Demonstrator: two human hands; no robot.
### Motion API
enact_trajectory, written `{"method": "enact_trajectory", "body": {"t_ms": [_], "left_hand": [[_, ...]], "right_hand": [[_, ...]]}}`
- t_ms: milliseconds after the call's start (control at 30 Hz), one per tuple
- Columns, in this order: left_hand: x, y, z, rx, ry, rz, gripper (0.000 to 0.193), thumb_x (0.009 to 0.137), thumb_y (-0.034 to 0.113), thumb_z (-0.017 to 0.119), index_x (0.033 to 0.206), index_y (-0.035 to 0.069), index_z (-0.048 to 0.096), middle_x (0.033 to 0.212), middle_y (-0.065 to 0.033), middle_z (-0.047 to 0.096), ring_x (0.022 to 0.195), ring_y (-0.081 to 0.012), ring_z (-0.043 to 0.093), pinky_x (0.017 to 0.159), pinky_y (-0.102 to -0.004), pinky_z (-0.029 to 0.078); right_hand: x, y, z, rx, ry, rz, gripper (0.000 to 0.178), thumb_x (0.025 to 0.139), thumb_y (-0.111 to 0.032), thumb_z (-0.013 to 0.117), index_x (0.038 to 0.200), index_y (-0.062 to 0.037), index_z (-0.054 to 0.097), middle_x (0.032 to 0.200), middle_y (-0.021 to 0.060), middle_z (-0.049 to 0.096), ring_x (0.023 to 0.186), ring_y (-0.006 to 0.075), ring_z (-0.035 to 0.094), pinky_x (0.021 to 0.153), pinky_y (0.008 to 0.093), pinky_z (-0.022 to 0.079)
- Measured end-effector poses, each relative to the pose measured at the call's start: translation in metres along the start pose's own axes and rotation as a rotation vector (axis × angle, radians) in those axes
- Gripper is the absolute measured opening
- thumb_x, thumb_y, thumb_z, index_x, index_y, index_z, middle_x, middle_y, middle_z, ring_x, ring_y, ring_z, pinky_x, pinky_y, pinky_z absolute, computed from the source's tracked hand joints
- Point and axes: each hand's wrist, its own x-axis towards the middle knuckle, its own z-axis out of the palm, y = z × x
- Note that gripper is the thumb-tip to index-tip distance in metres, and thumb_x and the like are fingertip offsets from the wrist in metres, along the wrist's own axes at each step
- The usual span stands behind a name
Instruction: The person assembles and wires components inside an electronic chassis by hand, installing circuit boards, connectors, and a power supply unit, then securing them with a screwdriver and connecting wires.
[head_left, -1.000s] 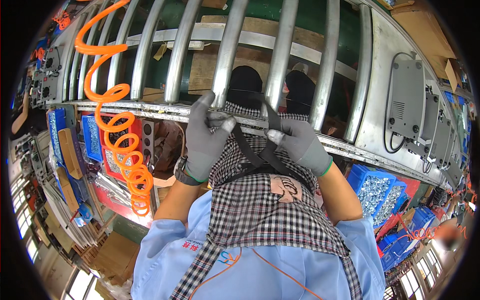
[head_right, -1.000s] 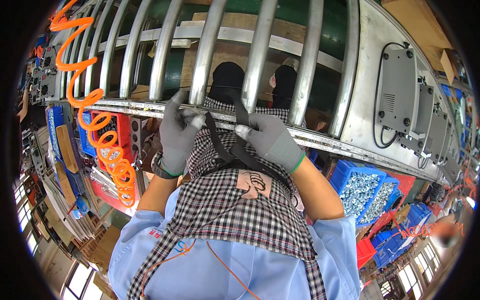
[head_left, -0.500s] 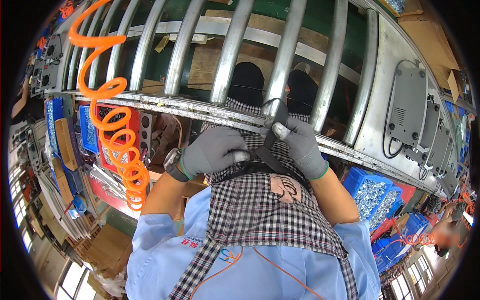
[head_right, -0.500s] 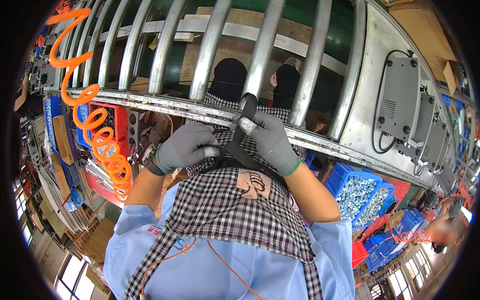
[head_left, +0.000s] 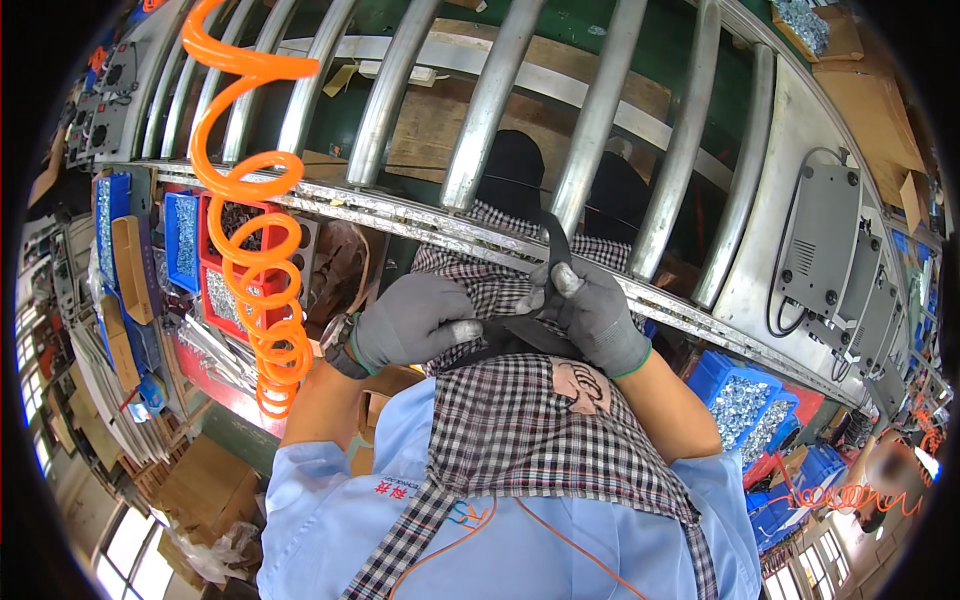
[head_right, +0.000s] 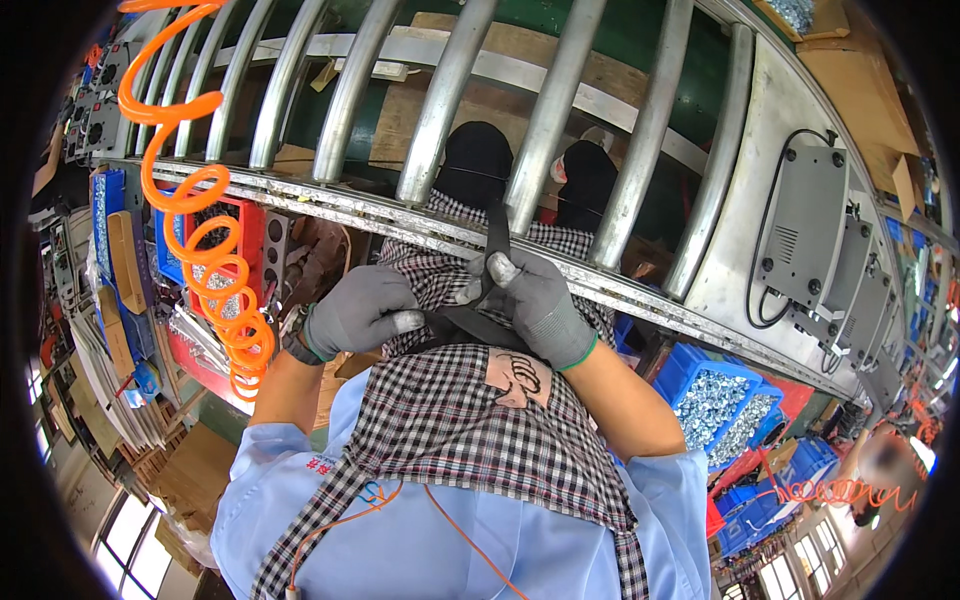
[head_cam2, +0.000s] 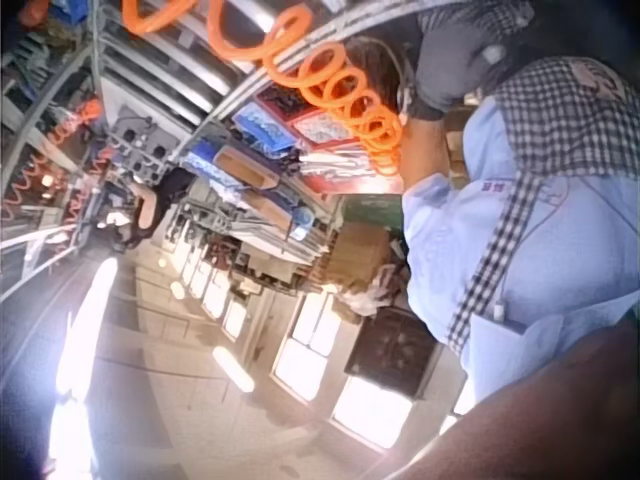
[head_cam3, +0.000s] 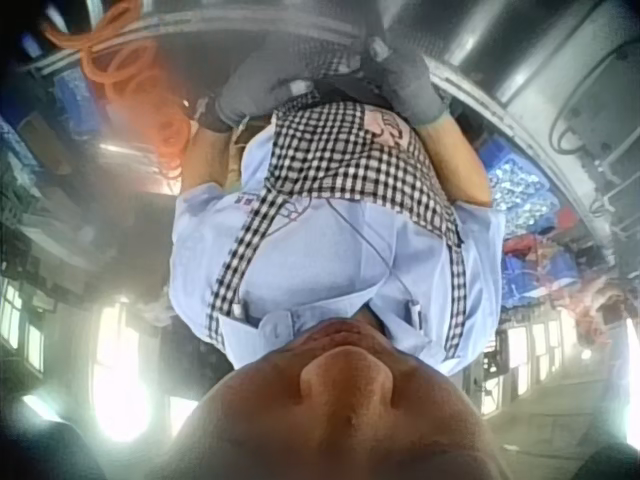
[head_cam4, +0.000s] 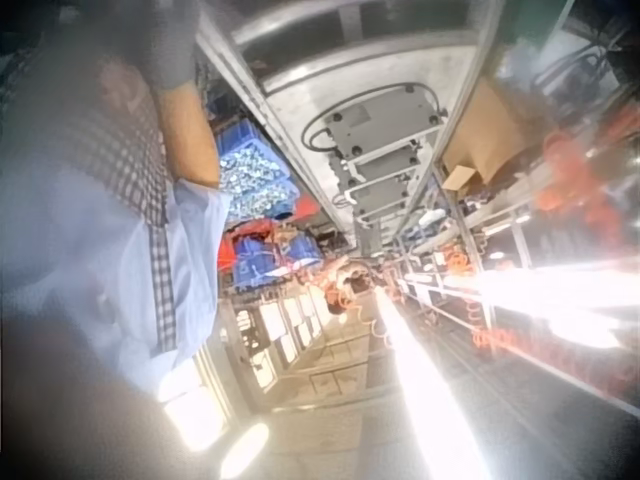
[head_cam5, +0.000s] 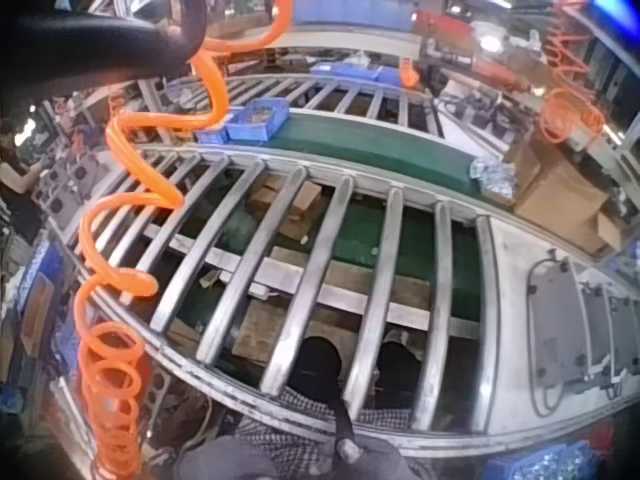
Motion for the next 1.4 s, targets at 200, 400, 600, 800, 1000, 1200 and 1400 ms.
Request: {"method": "enact_trajectory", "body": {"t_ms": [200, 400, 600, 800, 1000, 1200, 1400], "left_hand": [[-0.017, 0.005, 0.004, -0.042, -0.088, -0.045, 0.023, 0.087, 0.025, 0.06, 0.076, 0.005, 0.058, 0.068, -0.0128, 0.052, 0.068, -0.0345, 0.055, 0.062, -0.0424, 0.044], [-0.045, -0.005, 0.027, -0.151, -0.176, -0.119, 0.028, 0.091, 0.03, 0.055, 0.08, 0.004, 0.058, 0.071, -0.0134, 0.054, 0.068, -0.0339, 0.056, 0.061, -0.0424, 0.044], [-0.046, -0.01, 0.036, -0.31, -0.152, -0.15, 0.028, 0.092, 0.027, 0.057, 0.081, 0.002, 0.06, 0.067, -0.0123, 0.052, 0.062, -0.0296, 0.054, 0.057, -0.0383, 0.042], [-0.049, -0.01, 0.035, -0.387, -0.139, -0.251, 0.026, 0.091, 0.022, 0.059, 0.076, 0.001, 0.056, 0.063, -0.0126, 0.049, 0.059, -0.0268, 0.051, 0.056, -0.038, 0.04], [-0.049, -0.01, 0.041, -0.463, -0.131, -0.333, 0.026, 0.091, 0.021, 0.058, 0.074, 0.001, 0.055, 0.061, -0.0092, 0.049, 0.055, -0.0189, 0.049, 0.053, -0.0343, 0.04], [-0.051, -0.02, 0.046, -0.57, -0.111, -0.357, 0.025, 0.091, 0.021, 0.059, 0.076, 0.001, 0.058, 0.063, -0.0073, 0.05, 0.059, -0.0165, 0.048, 0.056, -0.032, 0.04], [-0.057, -0.019, 0.047, -0.653, -0.073, -0.428, 0.028, 0.091, 0.024, 0.058, 0.075, 0.001, 0.058, 0.064, -0.0042, 0.05, 0.06, -0.0122, 0.047, 0.056, -0.0299, 0.039]], "right_hand": [[-0.013, 0.001, 0.003, 0.198, 0.062, 0.056, 0.028, 0.097, -0.023, 0.048, 0.093, 0.0029, 0.057, 0.074, 0.0089, 0.054, 0.077, 0.0261, 0.061, 0.086, 0.0414, 0.05], [-0.06, 0.004, -0.031, 0.191, 0.083, 0.004, 0.028, 0.092, -0.023, 0.049, 0.08, 0.0005, 0.057, 0.068, 0.0094, 0.055, 0.076, 0.0273, 0.059, 0.091, 0.0465, 0.047], [-0.066, 0.005, -0.026, 0.145, 0.212, 0.002, 0.025, 0.092, -0.017, 0.047, 0.09, 0.0057, 0.057, 0.072, 0.0124, 0.055, 0.071, 0.025, 0.056, 0.087, 0.0463, 0.049], [-0.074, -0.008, -0.025, -0.179, 0.506, -0.044, 0.033, 0.094, -0.013, 0.052, 0.119, 0.0073, 0.047, 0.076, 0.0087, 0.057, 0.074, 0.0215, 0.06, 0.078, 0.0357, 0.052], [-0.078, -0.037, -0.008, -1.757, 0.629, -0.638, 0.044, 0.081, -0.019, 0.067, 0.124, -0.011, 0.058, 0.132, 0.0248, 0.049, 0.129, 0.0412, 0.041, 0.108, 0.0477, 0.034], [-0.062, -0.039, -0.029, -1.893, -0.192, -0.613, 0.03, 0.074, -0.028, 0.068, 0.101, -0.0134, 0.068, 0.132, 0.0094, 0.053, 0.139, 0.0349, 0.029, 0.113, 0.0627, -0.003], [-0.053, -0.06, -0.021, -1.926, -0.329, -0.147, 0.017, 0.08, -0.021, 0.063, 0.091, -0.0084, 0.065, 0.081, 0.0139, 0.064, 0.08, 0.0294, 0.066, 0.077, 0.0416, 0.05]]}}
